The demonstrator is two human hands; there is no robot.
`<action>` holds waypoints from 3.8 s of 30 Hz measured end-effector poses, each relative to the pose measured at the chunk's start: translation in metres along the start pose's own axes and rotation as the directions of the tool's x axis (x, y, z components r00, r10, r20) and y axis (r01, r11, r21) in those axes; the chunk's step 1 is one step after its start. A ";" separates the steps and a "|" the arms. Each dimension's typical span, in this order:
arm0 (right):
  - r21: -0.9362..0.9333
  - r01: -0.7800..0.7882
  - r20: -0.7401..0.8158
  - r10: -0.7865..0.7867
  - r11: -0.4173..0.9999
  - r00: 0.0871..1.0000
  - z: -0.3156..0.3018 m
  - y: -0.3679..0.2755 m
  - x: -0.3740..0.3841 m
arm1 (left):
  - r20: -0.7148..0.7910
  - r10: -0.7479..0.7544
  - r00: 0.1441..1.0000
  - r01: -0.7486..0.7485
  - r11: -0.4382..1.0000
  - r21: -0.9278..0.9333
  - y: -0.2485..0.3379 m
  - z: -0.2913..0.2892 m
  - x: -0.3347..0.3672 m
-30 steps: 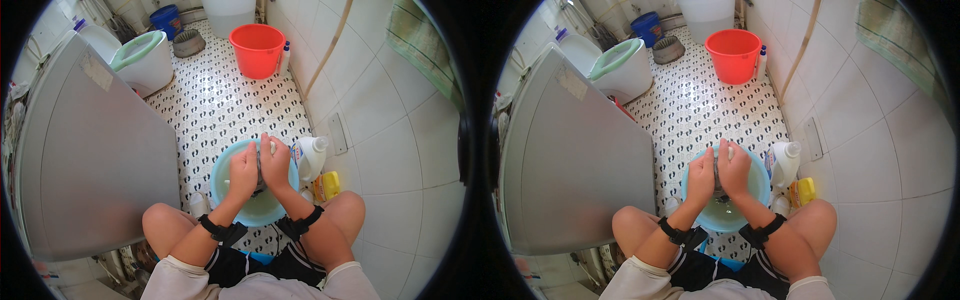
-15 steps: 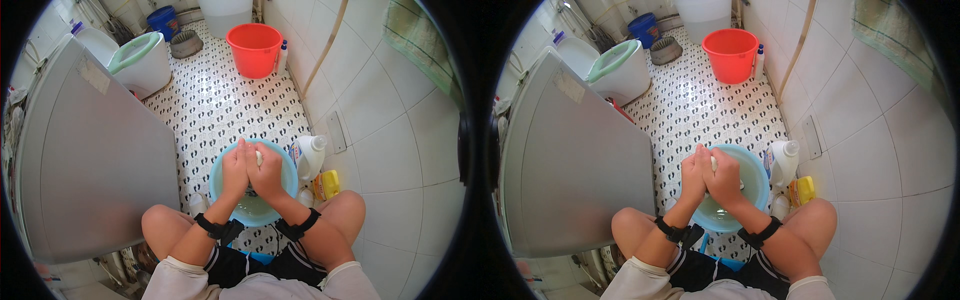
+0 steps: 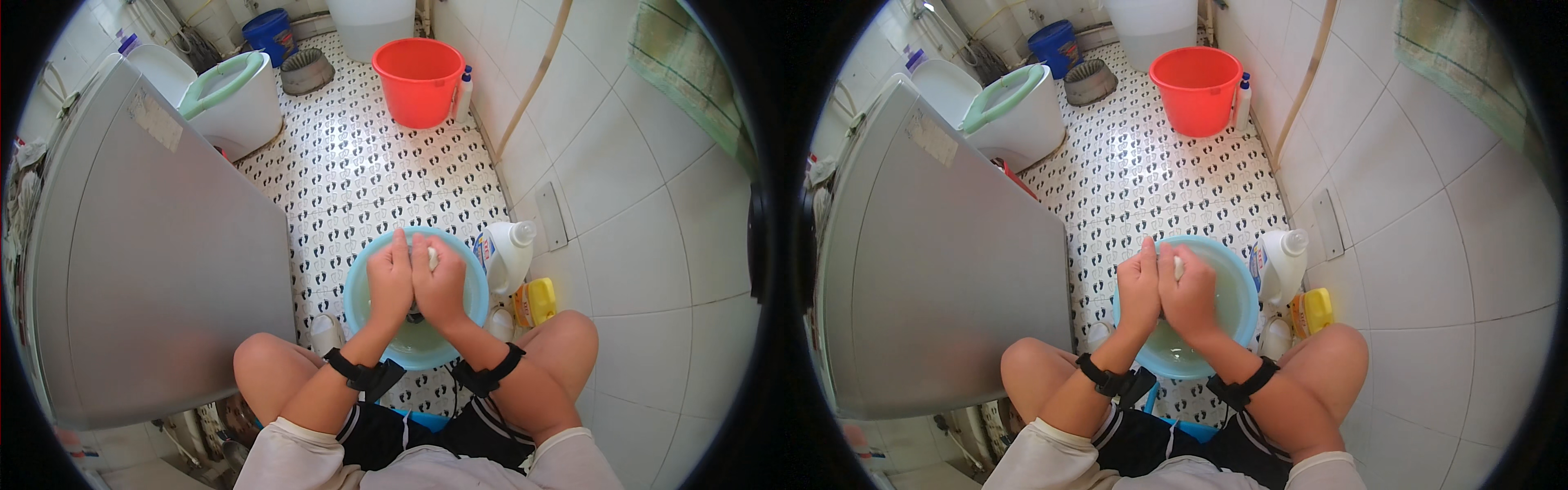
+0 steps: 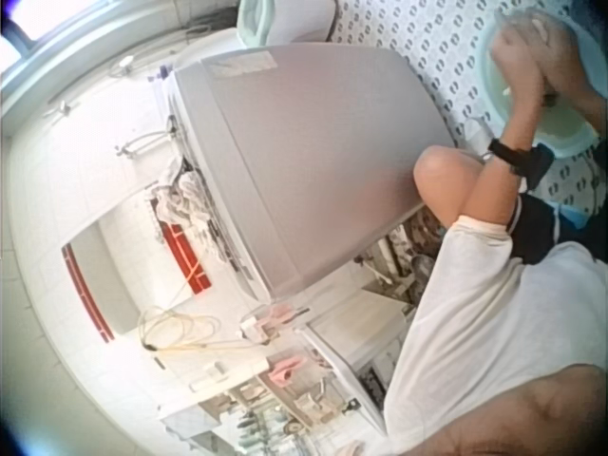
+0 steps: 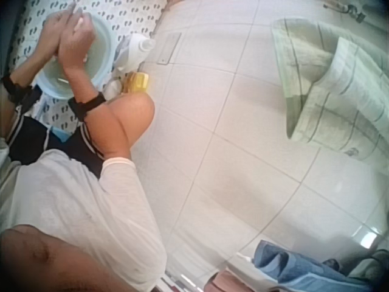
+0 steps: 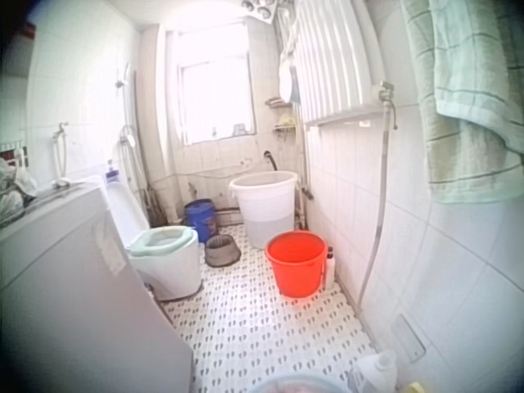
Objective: The person washes a piece of white clothing by hand in a blue basin filled with soapy water, rubbing the fabric together repeatedly.
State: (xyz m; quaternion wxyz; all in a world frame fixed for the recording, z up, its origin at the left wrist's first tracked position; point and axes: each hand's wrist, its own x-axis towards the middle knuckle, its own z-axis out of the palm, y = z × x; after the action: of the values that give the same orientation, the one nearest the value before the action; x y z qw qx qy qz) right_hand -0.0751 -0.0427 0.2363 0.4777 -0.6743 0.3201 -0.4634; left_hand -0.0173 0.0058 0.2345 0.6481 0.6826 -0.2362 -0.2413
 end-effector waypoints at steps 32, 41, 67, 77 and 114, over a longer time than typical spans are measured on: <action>-0.050 -0.148 0.004 0.149 0.988 0.989 -0.014 -0.001 0.013 | 0.047 0.039 0.998 -0.039 0.999 0.010 0.009 0.005 -0.003; -0.065 -0.145 0.017 0.147 0.987 0.989 -0.019 -0.006 0.018 | 0.092 0.045 0.995 -0.045 0.999 0.003 0.008 0.004 -0.004; -0.129 -0.050 0.025 0.053 0.990 0.998 -0.010 -0.006 0.010 | 0.064 0.010 0.998 -0.010 1.000 0.005 -0.013 0.006 0.000; -0.068 -0.021 0.081 0.026 0.997 0.996 -0.008 -0.006 0.013 | 0.060 -0.011 0.998 0.013 0.999 -0.030 0.001 0.001 0.001; -0.040 0.020 0.096 -0.016 0.999 0.995 -0.008 -0.012 0.004 | 0.034 -0.036 0.999 0.039 0.996 -0.083 -0.016 0.001 -0.001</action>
State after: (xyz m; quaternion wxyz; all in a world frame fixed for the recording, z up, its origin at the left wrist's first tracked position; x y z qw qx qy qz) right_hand -0.0809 -0.0445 0.2499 0.4743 -0.7082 0.3000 -0.4282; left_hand -0.0191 0.0065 0.2183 0.6677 0.6550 -0.2236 -0.2742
